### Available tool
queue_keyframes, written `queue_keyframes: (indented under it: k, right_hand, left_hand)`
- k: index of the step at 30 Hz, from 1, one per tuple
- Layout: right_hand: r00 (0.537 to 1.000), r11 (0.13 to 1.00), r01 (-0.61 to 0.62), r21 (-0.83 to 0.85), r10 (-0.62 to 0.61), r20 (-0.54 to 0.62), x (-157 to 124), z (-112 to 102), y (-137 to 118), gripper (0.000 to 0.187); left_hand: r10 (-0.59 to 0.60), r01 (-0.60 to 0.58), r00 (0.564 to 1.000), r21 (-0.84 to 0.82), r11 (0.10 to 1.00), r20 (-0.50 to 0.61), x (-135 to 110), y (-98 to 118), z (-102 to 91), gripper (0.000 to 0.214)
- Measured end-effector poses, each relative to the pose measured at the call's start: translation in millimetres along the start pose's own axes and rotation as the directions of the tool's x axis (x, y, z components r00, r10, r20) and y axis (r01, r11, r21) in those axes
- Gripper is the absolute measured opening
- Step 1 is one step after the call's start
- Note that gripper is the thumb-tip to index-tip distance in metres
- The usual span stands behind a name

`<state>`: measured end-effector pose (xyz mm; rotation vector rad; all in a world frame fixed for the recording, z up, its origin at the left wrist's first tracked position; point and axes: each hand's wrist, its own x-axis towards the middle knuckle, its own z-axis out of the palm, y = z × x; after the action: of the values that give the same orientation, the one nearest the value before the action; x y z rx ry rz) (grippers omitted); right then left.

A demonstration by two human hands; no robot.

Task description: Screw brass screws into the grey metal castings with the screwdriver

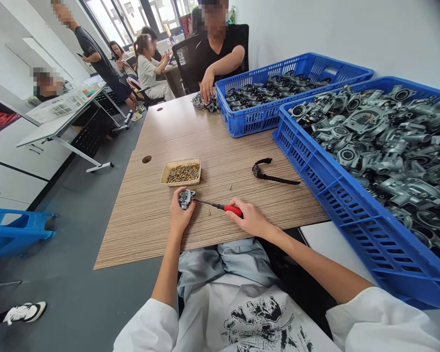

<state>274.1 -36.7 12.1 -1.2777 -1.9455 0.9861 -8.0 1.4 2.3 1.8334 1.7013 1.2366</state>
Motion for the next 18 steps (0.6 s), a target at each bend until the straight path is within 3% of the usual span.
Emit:
queue_keyframes:
  k: [18]
  right_hand:
    - [1.0, 1.0, 0.004, 0.013, -0.004, 0.003, 0.4, -0.2, -0.5, 0.02]
  left_hand:
    - [-0.015, 0.015, 1.0, -0.009, 1.0, 0.004, -0.7, 1.0, -0.3, 0.049]
